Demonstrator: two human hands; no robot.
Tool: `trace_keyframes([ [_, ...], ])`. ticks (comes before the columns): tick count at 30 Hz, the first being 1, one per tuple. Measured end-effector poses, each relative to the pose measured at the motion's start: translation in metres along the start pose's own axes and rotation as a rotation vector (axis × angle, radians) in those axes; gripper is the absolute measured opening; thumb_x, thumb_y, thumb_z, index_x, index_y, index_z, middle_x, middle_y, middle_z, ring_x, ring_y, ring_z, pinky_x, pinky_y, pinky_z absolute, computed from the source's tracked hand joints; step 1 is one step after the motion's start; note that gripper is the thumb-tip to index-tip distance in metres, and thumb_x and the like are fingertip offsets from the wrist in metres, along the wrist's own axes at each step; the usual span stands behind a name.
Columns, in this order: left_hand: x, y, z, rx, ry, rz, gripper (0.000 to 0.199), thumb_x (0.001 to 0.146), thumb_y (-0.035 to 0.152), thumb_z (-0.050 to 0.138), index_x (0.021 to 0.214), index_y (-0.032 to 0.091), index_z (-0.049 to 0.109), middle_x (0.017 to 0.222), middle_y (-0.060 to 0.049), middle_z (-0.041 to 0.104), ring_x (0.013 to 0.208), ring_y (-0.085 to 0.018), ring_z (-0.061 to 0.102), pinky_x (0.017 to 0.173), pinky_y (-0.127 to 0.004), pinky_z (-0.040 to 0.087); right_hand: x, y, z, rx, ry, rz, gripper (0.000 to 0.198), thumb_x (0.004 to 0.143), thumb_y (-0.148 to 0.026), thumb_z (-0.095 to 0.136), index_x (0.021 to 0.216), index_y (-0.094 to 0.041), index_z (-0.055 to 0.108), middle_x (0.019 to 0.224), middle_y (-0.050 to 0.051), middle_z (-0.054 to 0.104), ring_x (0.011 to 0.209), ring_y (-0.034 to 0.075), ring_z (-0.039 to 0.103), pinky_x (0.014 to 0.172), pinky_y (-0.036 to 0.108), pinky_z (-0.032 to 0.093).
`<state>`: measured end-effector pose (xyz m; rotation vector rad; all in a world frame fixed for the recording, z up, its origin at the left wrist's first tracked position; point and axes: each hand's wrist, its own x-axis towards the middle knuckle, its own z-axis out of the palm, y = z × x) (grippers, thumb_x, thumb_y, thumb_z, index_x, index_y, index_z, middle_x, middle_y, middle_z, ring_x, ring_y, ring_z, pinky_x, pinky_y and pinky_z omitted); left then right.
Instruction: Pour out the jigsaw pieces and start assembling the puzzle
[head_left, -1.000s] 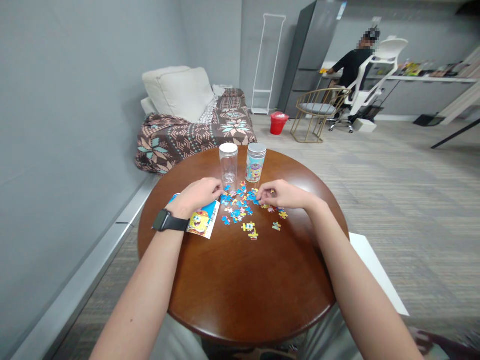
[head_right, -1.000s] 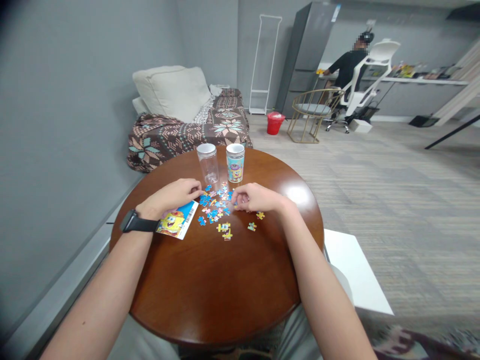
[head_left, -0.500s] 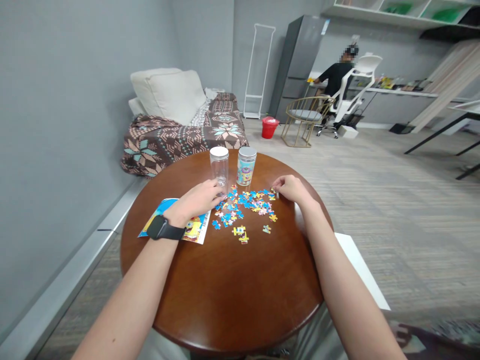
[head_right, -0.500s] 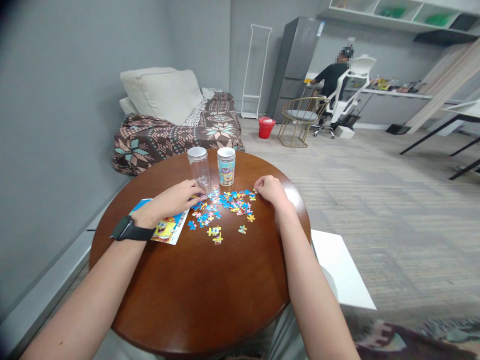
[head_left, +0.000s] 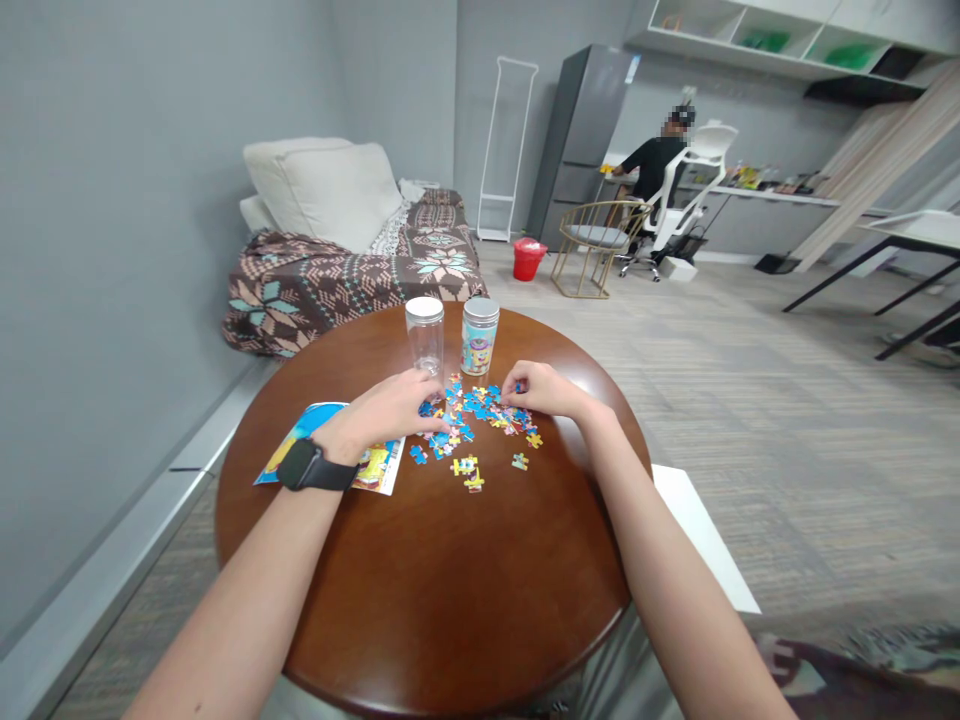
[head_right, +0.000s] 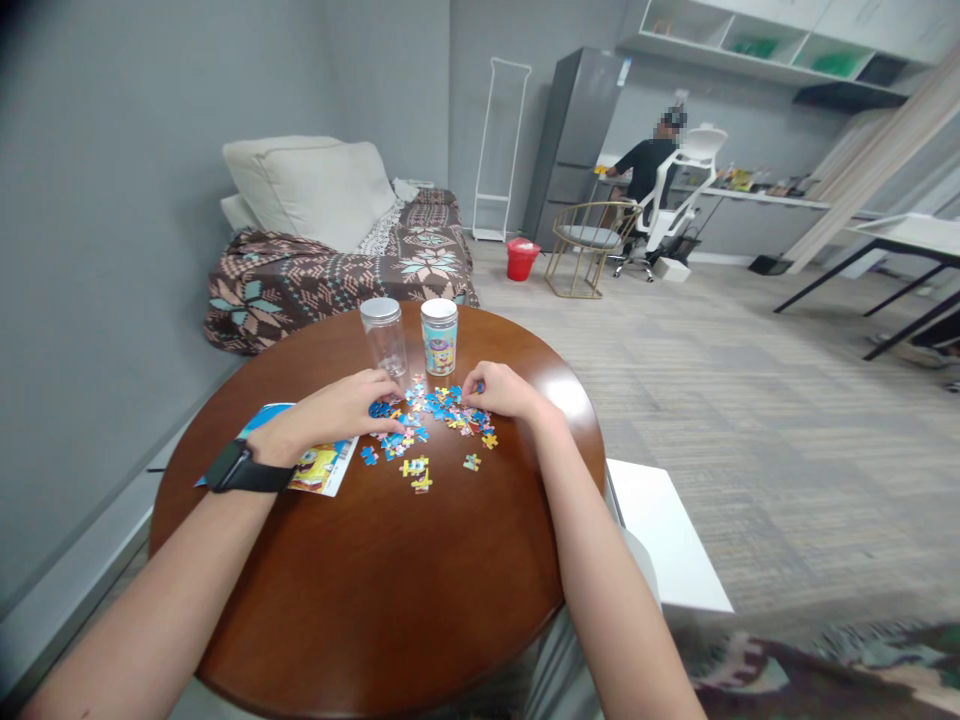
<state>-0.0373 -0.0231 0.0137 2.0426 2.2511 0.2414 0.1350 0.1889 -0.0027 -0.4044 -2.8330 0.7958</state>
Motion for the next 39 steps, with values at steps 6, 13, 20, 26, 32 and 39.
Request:
trace_keyframes([
  [6,0.002,0.005,-0.001,-0.112,-0.003,0.077,0.038,0.087,0.052,0.056,0.105,0.019,0.064,0.103,-0.006,0.060,0.099,-0.022,0.056,0.086,-0.030,0.041,-0.002,0.003,-0.004,0.035,-0.038,-0.002,0.014,0.073,-0.019,0.070,0.087,-0.017,0.073,0.083,0.002,0.070,0.074,0.013,0.060,0.070,0.023,0.044],
  [13,0.006,0.021,0.001,-0.163,-0.040,0.184,0.024,0.089,0.040,0.056,0.097,0.020,0.067,0.101,-0.005,0.059,0.096,-0.020,0.056,0.085,-0.029,0.041,-0.004,-0.011,-0.003,0.091,-0.131,-0.025,0.027,0.069,-0.036,0.076,0.085,-0.015,0.073,0.075,0.002,0.065,0.066,0.012,0.054,0.062,0.023,0.040],
  [20,0.011,0.025,0.007,-0.208,-0.082,0.213,0.019,0.090,0.032,0.056,0.098,0.020,0.067,0.099,-0.005,0.060,0.096,-0.019,0.056,0.086,-0.029,0.041,-0.004,-0.013,-0.004,0.100,-0.193,0.015,0.029,0.068,-0.036,0.074,0.087,-0.014,0.071,0.070,-0.001,0.059,0.063,0.011,0.050,0.059,0.023,0.038],
  [26,0.013,0.027,0.014,-0.189,-0.050,0.221,0.021,0.091,0.037,0.055,0.097,0.020,0.065,0.101,-0.006,0.060,0.096,-0.020,0.056,0.084,-0.031,0.042,-0.007,-0.011,-0.009,0.088,-0.168,0.002,0.024,0.070,-0.030,0.070,0.087,-0.013,0.070,0.070,0.000,0.058,0.063,0.011,0.050,0.060,0.023,0.039],
  [32,0.012,0.022,0.012,-0.158,0.020,0.170,0.021,0.097,0.033,0.041,0.098,0.019,0.056,0.096,-0.005,0.059,0.087,-0.019,0.056,0.076,-0.029,0.042,-0.005,-0.009,-0.006,0.090,-0.173,-0.016,0.028,0.074,-0.035,0.069,0.091,-0.013,0.071,0.070,0.001,0.060,0.062,0.011,0.051,0.059,0.023,0.038],
  [39,0.003,0.008,-0.004,-0.051,0.063,0.054,0.022,0.095,0.029,0.036,0.088,0.019,0.054,0.091,-0.006,0.059,0.083,-0.020,0.055,0.074,-0.031,0.041,-0.005,-0.006,-0.005,0.105,-0.165,-0.005,0.031,0.071,-0.039,0.072,0.089,-0.014,0.073,0.071,0.001,0.061,0.064,0.011,0.052,0.061,0.023,0.038],
])
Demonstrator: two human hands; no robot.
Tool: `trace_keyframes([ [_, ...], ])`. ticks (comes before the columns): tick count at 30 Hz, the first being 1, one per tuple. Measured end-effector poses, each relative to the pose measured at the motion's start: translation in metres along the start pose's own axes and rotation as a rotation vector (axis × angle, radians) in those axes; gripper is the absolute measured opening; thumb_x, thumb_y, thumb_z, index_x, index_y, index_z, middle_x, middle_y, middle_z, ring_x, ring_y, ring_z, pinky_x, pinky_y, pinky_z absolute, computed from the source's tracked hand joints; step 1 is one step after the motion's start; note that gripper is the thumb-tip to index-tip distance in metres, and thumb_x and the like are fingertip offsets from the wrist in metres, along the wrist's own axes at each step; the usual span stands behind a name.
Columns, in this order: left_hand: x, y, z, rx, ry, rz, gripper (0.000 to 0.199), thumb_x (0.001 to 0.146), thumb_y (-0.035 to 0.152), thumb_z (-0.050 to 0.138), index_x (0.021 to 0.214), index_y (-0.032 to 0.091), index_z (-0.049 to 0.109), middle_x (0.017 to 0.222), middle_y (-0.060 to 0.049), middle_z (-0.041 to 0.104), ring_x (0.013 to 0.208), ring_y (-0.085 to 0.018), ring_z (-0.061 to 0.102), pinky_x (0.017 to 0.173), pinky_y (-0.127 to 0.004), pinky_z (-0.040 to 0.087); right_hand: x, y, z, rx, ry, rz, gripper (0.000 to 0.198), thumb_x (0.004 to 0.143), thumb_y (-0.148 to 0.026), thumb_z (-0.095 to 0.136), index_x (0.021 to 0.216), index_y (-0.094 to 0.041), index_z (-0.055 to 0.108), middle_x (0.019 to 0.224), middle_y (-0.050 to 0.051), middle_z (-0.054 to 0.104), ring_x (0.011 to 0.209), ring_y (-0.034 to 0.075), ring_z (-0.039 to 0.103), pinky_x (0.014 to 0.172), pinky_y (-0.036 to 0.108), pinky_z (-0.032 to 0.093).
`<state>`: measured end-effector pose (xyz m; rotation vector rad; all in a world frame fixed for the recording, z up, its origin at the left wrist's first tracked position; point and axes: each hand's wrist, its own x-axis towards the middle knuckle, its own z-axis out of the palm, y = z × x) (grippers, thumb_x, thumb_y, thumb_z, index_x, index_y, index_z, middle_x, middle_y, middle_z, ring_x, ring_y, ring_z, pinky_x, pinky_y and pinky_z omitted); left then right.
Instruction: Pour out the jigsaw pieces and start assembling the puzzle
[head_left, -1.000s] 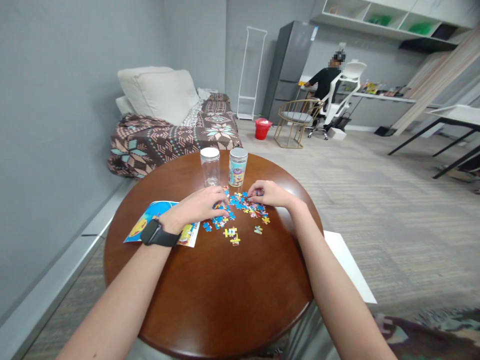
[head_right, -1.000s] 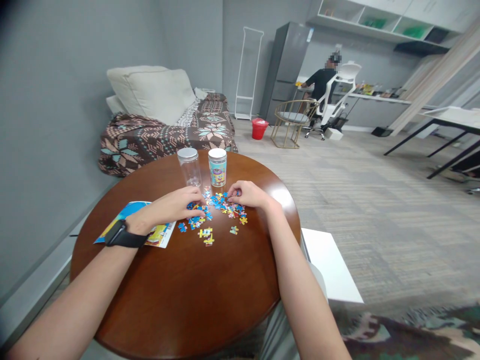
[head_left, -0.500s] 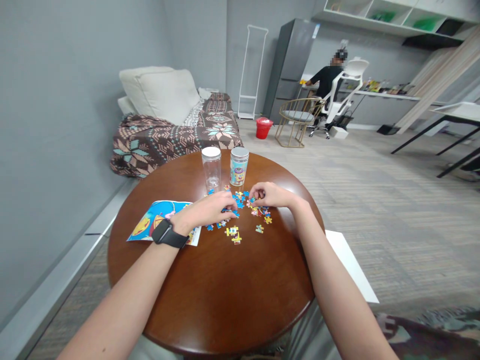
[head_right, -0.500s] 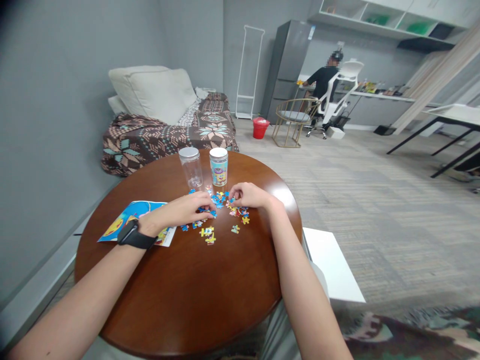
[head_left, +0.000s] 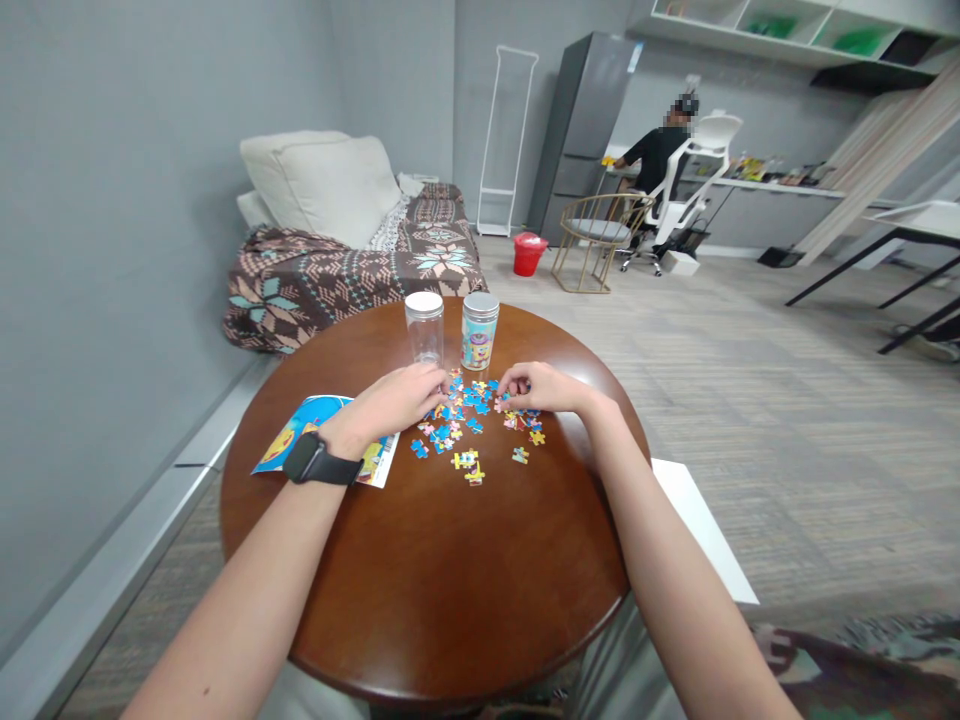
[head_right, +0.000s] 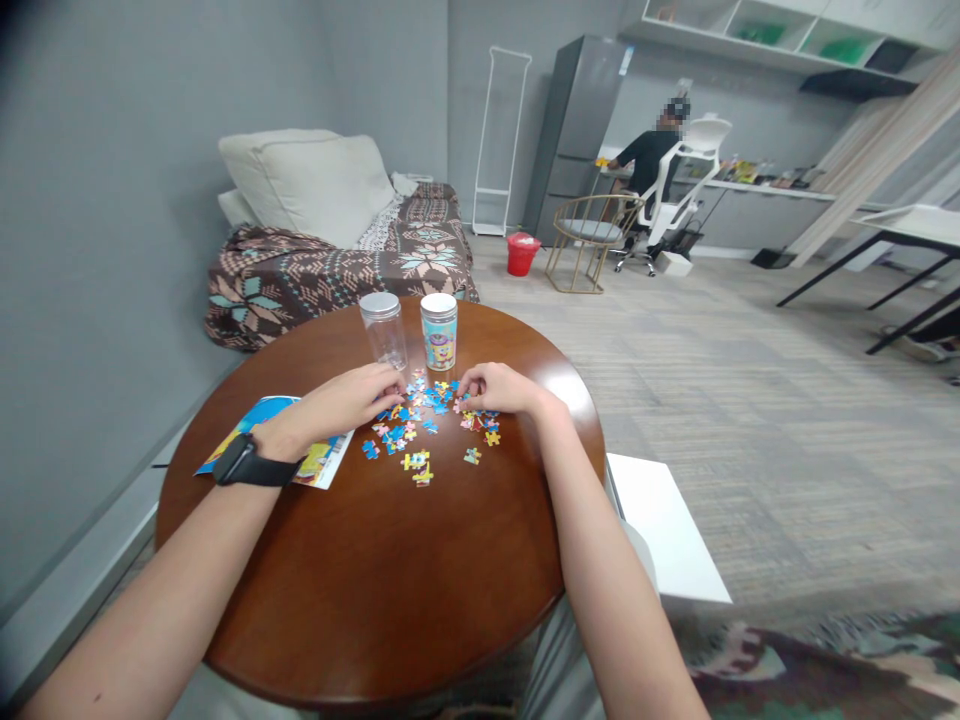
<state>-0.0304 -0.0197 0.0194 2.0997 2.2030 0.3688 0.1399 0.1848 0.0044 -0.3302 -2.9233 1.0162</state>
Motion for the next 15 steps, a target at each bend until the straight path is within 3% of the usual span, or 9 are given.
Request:
trace_keyframes([
  [4,-0.0003,0.0045,-0.0036,0.003,-0.028,-0.026,0.022,0.094,0.035,0.039,0.084,0.020,0.053,0.086,-0.005,0.061,0.077,-0.020,0.056,0.068,-0.030,0.038,0.0001,-0.0009,-0.0003,0.003,-0.014,-0.003,0.032,0.071,-0.038,0.073,0.091,-0.014,0.072,0.069,0.000,0.060,0.063,0.011,0.052,0.059,0.022,0.039],
  [10,-0.0008,0.0092,-0.0066,0.007,-0.095,-0.090,0.027,0.093,0.038,0.039,0.076,0.022,0.052,0.069,-0.002,0.060,0.061,-0.017,0.053,0.056,-0.028,0.029,-0.0019,-0.0024,-0.0050,-0.027,0.002,0.021,0.021,0.074,-0.016,0.062,0.093,-0.012,0.071,0.070,0.000,0.062,0.062,0.010,0.052,0.059,0.021,0.040],
  [15,-0.0062,0.0071,-0.0108,-0.013,-0.131,-0.142,0.036,0.087,0.049,0.050,0.066,0.021,0.054,0.057,0.001,0.054,0.050,-0.013,0.045,0.051,-0.027,0.025,-0.0043,0.0020,-0.0088,-0.036,0.066,0.037,0.019,0.083,-0.023,0.057,0.091,-0.013,0.071,0.078,0.003,0.068,0.067,0.012,0.057,0.065,0.023,0.043],
])
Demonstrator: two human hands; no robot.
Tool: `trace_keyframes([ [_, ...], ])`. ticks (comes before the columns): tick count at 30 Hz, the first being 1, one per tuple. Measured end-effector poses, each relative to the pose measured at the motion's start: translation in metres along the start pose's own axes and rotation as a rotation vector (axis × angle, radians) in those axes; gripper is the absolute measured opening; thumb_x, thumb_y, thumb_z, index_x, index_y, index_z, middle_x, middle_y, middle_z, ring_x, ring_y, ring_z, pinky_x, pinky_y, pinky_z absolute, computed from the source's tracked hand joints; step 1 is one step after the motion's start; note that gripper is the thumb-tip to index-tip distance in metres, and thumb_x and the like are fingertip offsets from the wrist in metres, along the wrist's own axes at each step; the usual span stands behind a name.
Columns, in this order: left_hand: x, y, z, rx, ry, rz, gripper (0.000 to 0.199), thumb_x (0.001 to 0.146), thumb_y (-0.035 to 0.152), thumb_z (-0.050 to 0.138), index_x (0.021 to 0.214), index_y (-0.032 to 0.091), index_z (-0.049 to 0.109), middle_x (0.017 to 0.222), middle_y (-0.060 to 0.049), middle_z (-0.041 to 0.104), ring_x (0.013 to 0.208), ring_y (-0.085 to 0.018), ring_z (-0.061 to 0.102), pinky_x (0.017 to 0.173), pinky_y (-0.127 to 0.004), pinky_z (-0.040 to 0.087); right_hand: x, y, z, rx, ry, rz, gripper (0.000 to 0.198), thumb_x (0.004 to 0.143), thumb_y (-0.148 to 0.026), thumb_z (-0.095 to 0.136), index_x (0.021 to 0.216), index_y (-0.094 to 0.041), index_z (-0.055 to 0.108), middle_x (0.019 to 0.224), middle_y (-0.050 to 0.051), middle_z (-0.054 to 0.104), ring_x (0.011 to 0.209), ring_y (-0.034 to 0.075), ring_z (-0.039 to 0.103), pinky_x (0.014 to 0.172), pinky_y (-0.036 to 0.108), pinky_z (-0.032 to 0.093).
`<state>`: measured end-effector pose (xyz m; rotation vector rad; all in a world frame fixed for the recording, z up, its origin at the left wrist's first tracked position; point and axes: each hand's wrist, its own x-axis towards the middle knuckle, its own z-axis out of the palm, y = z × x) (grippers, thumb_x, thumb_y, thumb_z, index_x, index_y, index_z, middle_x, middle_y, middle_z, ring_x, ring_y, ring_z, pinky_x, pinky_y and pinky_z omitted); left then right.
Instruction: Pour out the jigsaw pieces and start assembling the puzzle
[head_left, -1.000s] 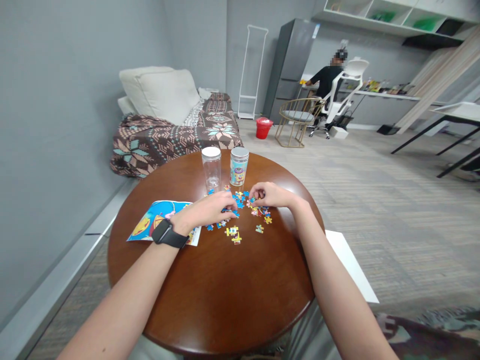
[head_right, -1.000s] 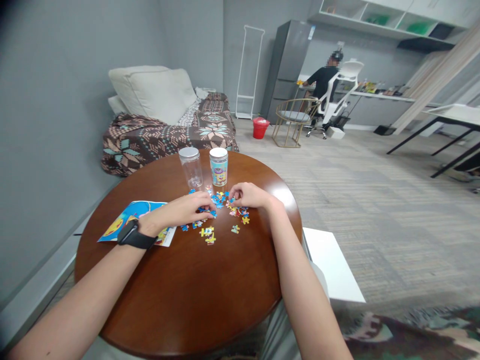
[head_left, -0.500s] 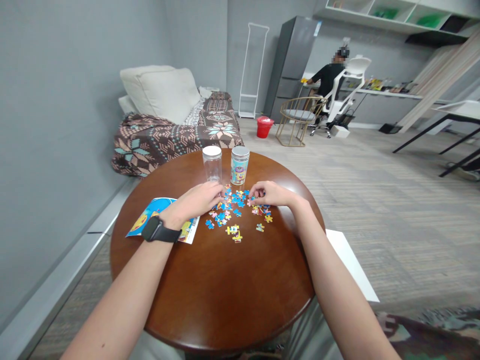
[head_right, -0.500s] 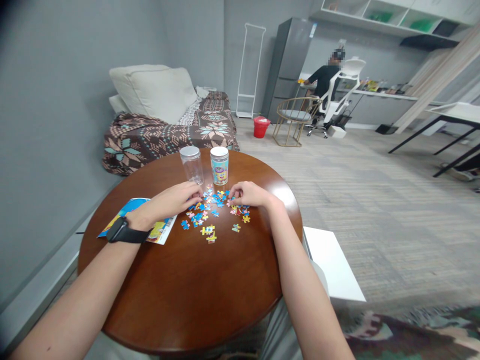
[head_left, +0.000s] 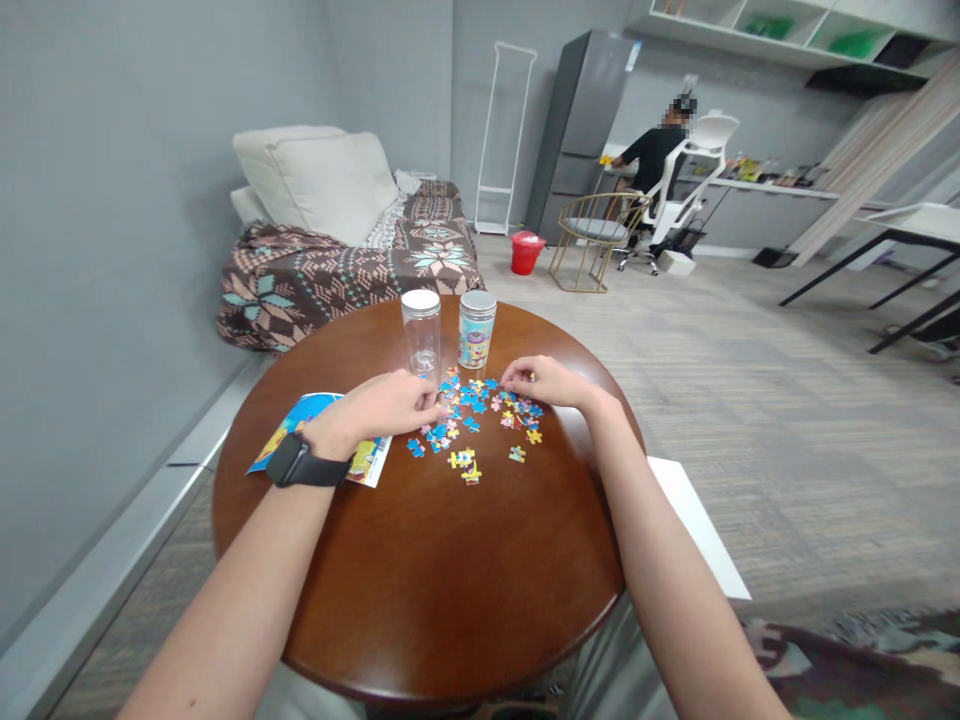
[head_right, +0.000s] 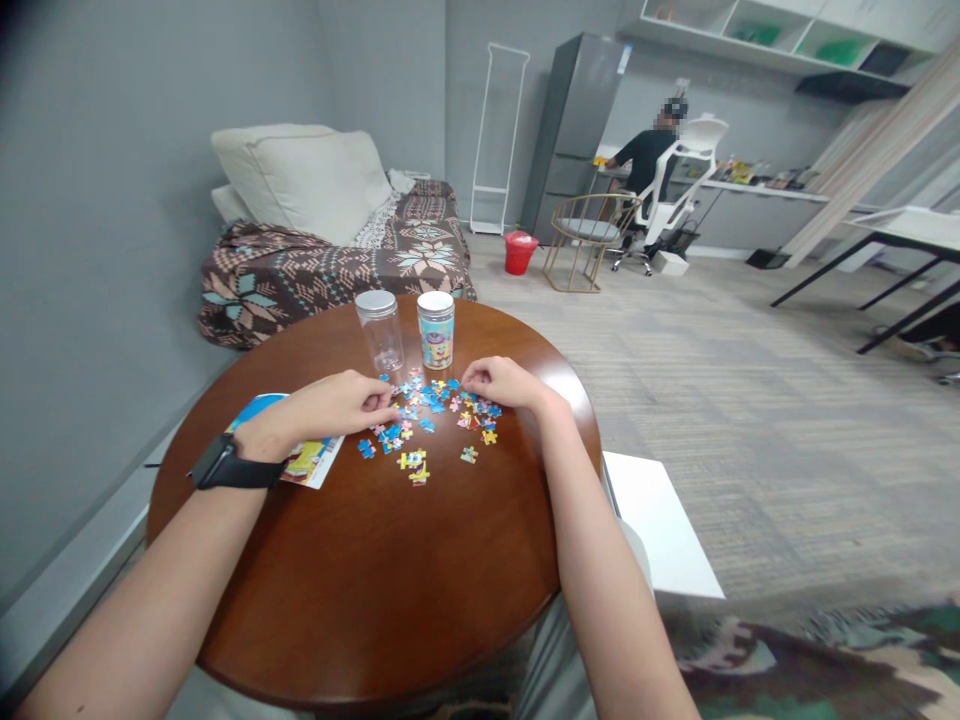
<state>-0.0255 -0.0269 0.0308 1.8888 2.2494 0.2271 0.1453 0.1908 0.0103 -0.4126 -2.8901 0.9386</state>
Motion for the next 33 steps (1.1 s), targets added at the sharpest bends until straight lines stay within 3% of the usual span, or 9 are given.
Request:
trace_keyframes([
  [5,-0.001,-0.005,0.002,-0.174,-0.114,0.047,0.033,0.073,0.053,0.067,0.075,0.021,0.063,0.064,0.003,0.056,0.055,-0.012,0.049,0.051,-0.023,0.030,0.001,0.005,0.000,0.005,0.014,0.021,0.019,0.085,-0.024,0.057,0.093,-0.014,0.071,0.085,0.004,0.071,0.074,0.013,0.061,0.069,0.022,0.044],
  [10,0.001,0.000,0.005,-0.236,-0.182,0.089,0.023,0.077,0.042,0.062,0.071,0.020,0.060,0.063,0.003,0.054,0.056,-0.011,0.048,0.051,-0.023,0.032,0.001,0.004,0.001,0.008,0.008,0.033,0.017,0.085,-0.022,0.057,0.093,-0.015,0.071,0.086,0.004,0.072,0.075,0.013,0.062,0.069,0.022,0.045],
  [17,0.001,0.008,0.003,-0.256,-0.118,0.094,0.021,0.081,0.037,0.056,0.070,0.020,0.052,0.062,0.002,0.057,0.056,-0.012,0.050,0.054,-0.023,0.034,0.000,0.005,0.000,0.020,0.019,0.040,0.017,0.085,-0.024,0.058,0.092,-0.016,0.072,0.086,0.003,0.073,0.074,0.013,0.063,0.069,0.022,0.045],
  [23,0.004,-0.001,0.000,-0.229,0.067,0.103,0.018,0.086,0.036,0.053,0.079,0.020,0.053,0.074,0.000,0.062,0.067,-0.015,0.056,0.063,-0.024,0.038,0.000,0.004,-0.001,0.009,0.027,0.043,0.016,0.082,-0.021,0.060,0.091,-0.015,0.072,0.080,0.002,0.071,0.071,0.012,0.061,0.066,0.021,0.044],
  [33,0.006,-0.008,0.003,-0.171,0.051,0.136,0.024,0.089,0.024,0.042,0.084,0.020,0.065,0.082,-0.003,0.070,0.075,-0.015,0.061,0.069,-0.025,0.041,0.003,0.006,0.003,0.008,0.019,0.017,0.017,0.078,-0.023,0.064,0.090,-0.015,0.072,0.072,0.000,0.064,0.064,0.010,0.054,0.062,0.021,0.040],
])
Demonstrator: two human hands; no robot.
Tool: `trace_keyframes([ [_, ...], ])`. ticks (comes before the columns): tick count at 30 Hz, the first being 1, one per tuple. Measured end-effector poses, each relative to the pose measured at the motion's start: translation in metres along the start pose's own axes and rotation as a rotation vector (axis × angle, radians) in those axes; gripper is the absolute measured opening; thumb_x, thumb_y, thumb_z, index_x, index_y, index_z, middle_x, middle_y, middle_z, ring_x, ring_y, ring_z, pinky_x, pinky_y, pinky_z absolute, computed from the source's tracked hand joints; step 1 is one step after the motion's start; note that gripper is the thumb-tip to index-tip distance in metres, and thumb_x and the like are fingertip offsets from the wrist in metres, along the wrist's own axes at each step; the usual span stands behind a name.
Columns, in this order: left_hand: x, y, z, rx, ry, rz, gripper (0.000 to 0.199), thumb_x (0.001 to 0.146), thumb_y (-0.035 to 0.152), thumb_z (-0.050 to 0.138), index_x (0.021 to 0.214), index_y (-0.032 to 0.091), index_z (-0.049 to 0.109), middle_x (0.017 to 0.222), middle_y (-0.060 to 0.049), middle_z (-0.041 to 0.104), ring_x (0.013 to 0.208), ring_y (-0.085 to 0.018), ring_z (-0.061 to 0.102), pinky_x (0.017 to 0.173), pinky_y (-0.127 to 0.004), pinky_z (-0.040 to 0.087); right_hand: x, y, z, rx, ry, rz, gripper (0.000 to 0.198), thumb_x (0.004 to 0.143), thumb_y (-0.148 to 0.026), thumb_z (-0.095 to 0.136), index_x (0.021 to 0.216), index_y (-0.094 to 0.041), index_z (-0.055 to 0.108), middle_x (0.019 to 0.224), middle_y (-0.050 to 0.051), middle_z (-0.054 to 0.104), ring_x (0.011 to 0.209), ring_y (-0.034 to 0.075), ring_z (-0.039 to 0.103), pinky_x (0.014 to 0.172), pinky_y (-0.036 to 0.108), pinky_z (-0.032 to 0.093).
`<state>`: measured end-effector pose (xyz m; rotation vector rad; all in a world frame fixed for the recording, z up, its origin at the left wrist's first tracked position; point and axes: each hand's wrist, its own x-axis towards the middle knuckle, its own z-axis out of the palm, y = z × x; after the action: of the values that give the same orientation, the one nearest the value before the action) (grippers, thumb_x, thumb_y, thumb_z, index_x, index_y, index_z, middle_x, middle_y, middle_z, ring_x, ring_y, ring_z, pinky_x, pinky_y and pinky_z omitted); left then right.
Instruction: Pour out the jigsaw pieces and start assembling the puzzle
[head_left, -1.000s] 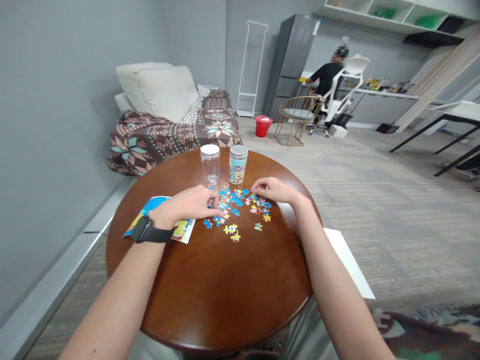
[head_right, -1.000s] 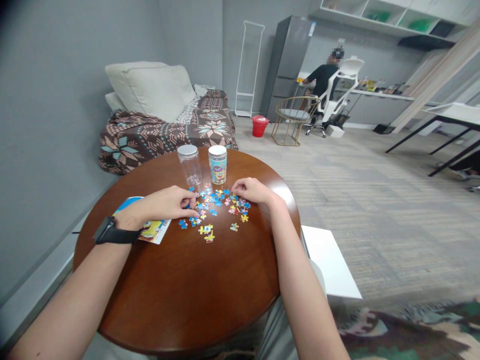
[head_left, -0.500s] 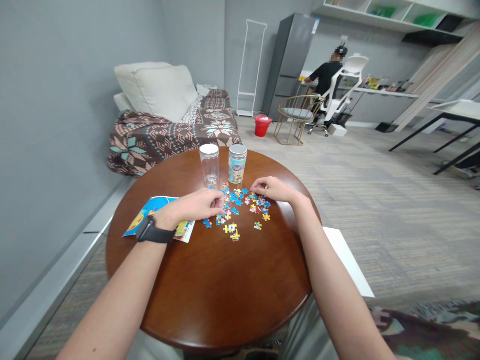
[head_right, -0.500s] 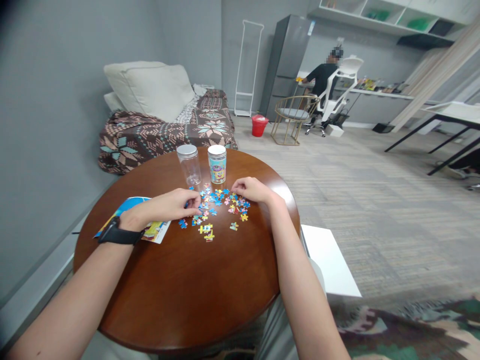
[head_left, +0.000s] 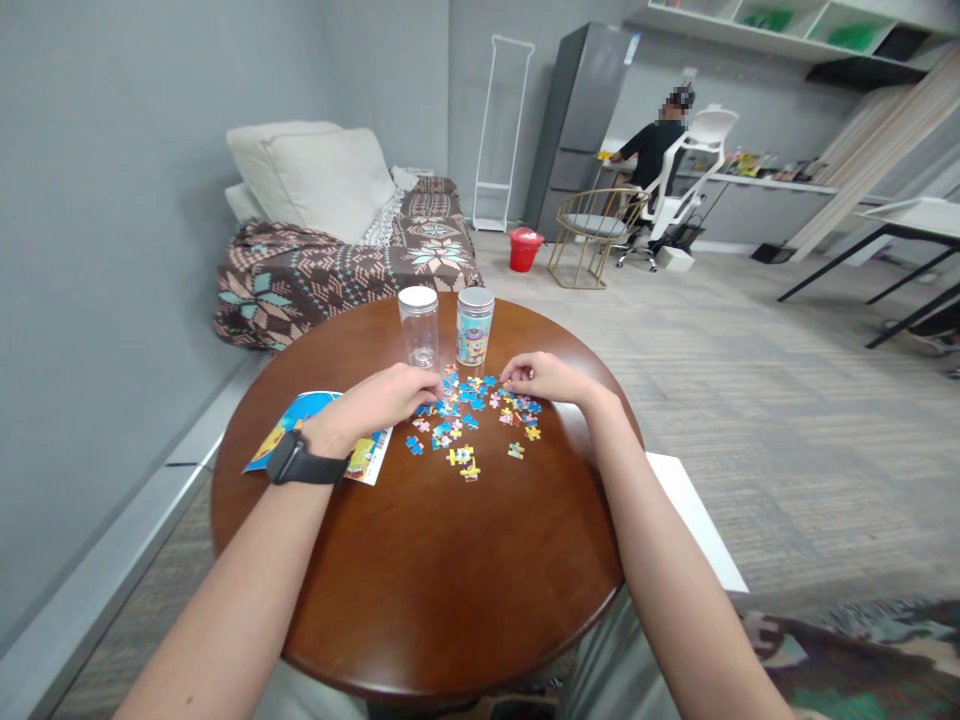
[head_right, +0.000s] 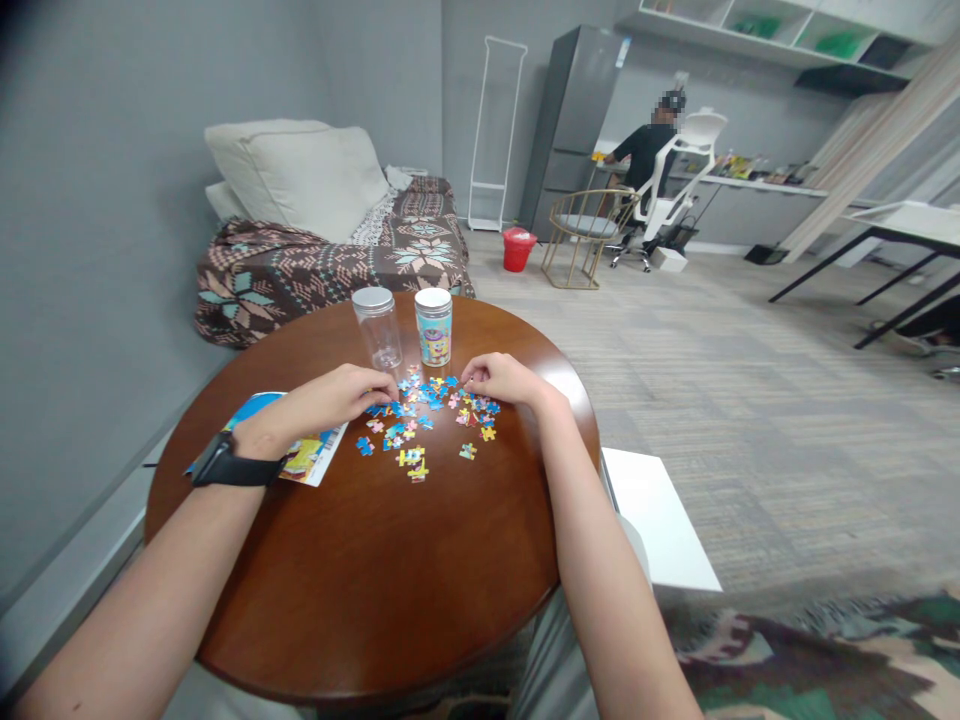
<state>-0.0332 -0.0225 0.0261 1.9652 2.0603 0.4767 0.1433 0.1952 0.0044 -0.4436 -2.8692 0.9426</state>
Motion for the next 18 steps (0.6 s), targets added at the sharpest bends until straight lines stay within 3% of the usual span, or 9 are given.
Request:
trace_keyframes([
  [7,0.003,-0.002,0.003,0.069,0.021,0.064,0.023,0.090,0.023,0.040,0.085,0.019,0.063,0.091,-0.005,0.069,0.083,-0.018,0.061,0.077,-0.028,0.043,0.013,-0.017,0.022,-0.079,0.082,-0.190,0.022,0.084,-0.026,0.063,0.101,-0.015,0.071,0.080,0.002,0.059,0.071,0.012,0.053,0.070,0.024,0.040],
  [18,0.001,-0.004,0.004,0.127,0.056,-0.018,0.016,0.083,0.021,0.042,0.090,0.019,0.056,0.084,-0.004,0.061,0.074,-0.018,0.055,0.068,-0.029,0.042,0.012,-0.020,0.026,-0.014,0.052,-0.131,0.021,0.074,-0.021,0.070,0.093,-0.015,0.063,0.075,-0.002,0.056,0.066,0.010,0.050,0.065,0.022,0.039],
])
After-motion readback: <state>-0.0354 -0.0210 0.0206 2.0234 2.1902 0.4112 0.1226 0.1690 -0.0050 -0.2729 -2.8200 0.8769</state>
